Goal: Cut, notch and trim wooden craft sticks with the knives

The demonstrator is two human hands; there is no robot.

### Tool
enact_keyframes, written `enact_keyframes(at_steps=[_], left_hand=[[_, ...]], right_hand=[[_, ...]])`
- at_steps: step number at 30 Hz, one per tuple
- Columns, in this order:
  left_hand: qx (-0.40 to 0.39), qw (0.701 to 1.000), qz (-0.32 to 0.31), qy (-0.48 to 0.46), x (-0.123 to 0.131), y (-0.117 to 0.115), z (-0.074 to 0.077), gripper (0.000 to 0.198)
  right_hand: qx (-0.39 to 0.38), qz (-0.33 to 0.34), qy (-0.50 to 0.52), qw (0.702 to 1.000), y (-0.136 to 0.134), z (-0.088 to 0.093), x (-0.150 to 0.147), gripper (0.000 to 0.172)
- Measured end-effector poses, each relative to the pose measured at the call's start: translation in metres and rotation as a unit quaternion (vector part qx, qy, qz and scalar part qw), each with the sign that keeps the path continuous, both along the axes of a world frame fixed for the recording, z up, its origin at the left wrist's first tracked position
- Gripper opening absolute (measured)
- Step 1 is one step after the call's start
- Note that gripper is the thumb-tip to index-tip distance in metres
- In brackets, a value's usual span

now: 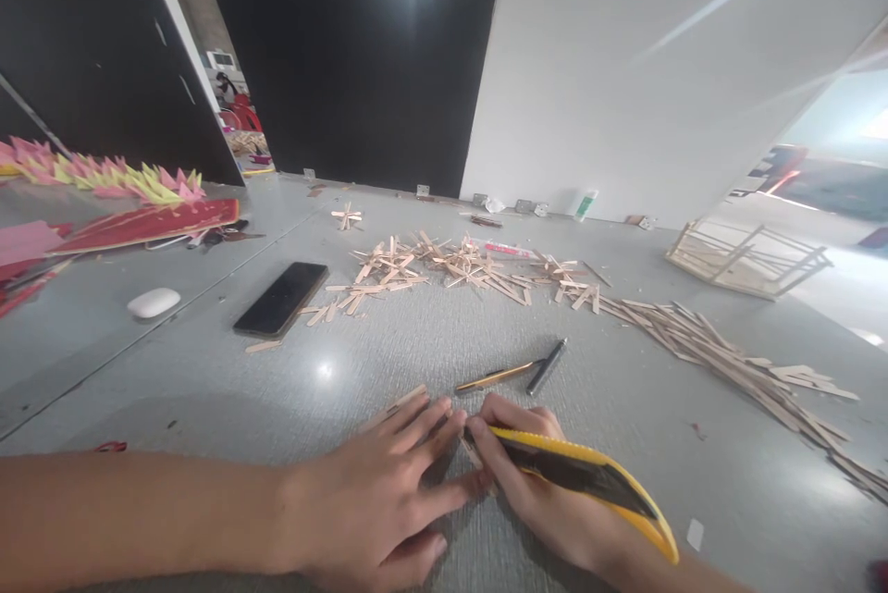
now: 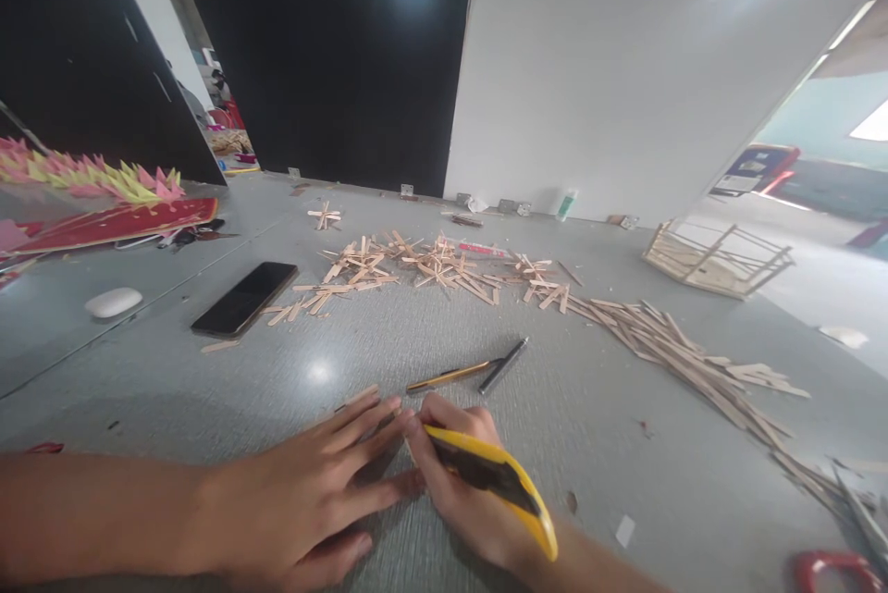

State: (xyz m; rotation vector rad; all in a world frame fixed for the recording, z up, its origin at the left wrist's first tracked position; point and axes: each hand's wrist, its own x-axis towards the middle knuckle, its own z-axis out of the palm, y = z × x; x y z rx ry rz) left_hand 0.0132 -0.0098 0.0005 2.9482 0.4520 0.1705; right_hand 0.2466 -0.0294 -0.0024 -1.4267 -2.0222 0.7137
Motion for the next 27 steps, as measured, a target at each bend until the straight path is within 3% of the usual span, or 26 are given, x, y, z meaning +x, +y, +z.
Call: enact_keyframes(at_steps=[27], left_hand=[[0.004,1.000,0.002,0.028,0.0014,-0.0017,0.0051,0.072]], right_hand=[[-0.006,0.006,-0.024,1.000,0.0003,-0.0011,0.0038,0.042]])
